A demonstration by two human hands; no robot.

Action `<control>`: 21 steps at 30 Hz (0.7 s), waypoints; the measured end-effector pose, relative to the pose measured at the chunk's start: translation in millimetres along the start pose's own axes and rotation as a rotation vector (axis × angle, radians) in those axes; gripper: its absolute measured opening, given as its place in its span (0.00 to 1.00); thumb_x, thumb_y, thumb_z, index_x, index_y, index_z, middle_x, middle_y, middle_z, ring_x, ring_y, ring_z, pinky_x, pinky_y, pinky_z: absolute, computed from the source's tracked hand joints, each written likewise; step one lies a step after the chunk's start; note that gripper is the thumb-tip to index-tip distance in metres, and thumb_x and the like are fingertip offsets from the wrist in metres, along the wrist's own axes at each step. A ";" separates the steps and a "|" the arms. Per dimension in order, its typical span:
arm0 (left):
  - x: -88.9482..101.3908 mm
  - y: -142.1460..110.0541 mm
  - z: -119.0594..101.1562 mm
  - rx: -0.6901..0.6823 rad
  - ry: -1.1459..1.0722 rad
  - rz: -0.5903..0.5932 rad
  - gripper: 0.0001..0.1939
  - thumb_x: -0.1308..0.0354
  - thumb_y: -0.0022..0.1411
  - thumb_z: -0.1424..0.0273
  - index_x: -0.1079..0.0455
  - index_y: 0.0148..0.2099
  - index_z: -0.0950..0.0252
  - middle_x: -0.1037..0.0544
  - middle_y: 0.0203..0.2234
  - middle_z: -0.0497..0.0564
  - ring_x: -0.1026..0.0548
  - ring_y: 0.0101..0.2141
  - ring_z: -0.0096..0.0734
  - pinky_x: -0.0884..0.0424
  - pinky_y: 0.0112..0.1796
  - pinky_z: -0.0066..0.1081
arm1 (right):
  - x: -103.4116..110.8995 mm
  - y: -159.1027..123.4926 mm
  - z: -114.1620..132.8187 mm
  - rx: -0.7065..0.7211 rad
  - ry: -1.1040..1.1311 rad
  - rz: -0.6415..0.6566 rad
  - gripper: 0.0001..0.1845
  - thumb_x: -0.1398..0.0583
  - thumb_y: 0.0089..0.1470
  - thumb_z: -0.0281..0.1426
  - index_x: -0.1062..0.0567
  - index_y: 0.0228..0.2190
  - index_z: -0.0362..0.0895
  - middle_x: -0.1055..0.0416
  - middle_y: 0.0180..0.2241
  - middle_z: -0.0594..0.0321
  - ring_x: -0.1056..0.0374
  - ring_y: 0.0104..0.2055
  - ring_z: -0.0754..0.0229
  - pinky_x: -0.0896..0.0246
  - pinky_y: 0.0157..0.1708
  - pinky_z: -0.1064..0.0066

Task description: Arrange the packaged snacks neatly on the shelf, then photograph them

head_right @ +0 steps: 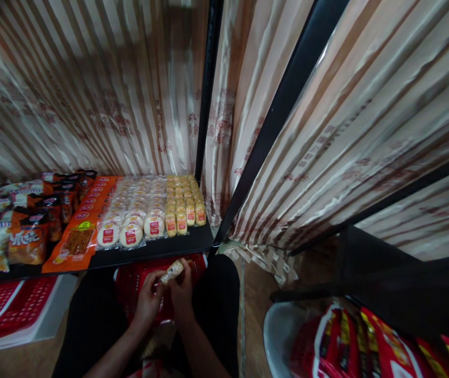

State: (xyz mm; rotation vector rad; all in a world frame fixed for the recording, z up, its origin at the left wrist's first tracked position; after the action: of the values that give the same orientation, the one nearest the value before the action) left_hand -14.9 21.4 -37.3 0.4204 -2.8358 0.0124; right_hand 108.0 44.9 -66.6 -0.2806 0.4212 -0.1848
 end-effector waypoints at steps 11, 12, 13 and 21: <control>-7.4 -5.8 -17.0 -0.034 0.037 0.117 0.20 0.48 0.57 0.58 0.32 0.49 0.63 0.28 0.48 0.58 0.30 0.49 0.41 0.33 0.48 0.40 | 12.6 2.8 23.1 0.038 -0.241 -0.004 0.31 0.35 0.38 0.39 0.28 0.46 0.45 0.24 0.39 0.60 0.29 0.41 0.54 0.34 0.43 0.63; -6.8 -5.7 -16.0 -0.023 0.030 0.106 0.20 0.49 0.57 0.58 0.32 0.48 0.63 0.28 0.47 0.58 0.30 0.48 0.41 0.33 0.48 0.40 | 12.6 2.5 25.1 0.016 -0.269 0.011 0.30 0.35 0.38 0.40 0.28 0.46 0.45 0.24 0.38 0.60 0.28 0.40 0.54 0.34 0.42 0.63; -5.7 -5.6 -14.7 -0.009 0.021 0.091 0.21 0.49 0.57 0.57 0.32 0.48 0.63 0.27 0.46 0.58 0.29 0.48 0.41 0.33 0.48 0.40 | 12.5 2.3 27.3 0.000 -0.297 0.027 0.30 0.35 0.38 0.41 0.27 0.45 0.45 0.24 0.36 0.60 0.28 0.38 0.54 0.33 0.41 0.63; -3.9 -6.9 -5.8 0.244 -0.147 0.075 0.29 0.48 0.51 0.44 0.30 0.40 0.65 0.23 0.32 0.53 0.25 0.34 0.39 0.30 0.36 0.35 | 12.5 9.7 44.0 -0.011 -0.433 0.132 0.25 0.39 0.42 0.45 0.23 0.40 0.44 0.25 0.26 0.61 0.29 0.28 0.57 0.34 0.29 0.67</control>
State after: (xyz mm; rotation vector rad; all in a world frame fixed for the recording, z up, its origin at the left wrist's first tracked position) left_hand -7.8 16.1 -33.0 0.3783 -3.0053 0.3604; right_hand 139.2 61.2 -35.8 -0.2939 0.0107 0.0098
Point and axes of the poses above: each hand's wrist, its own y-axis towards the middle knuckle, its own x-axis out of the back of the hand, z = x × y, the point moved 7 cm from there along y, towards the middle knuckle
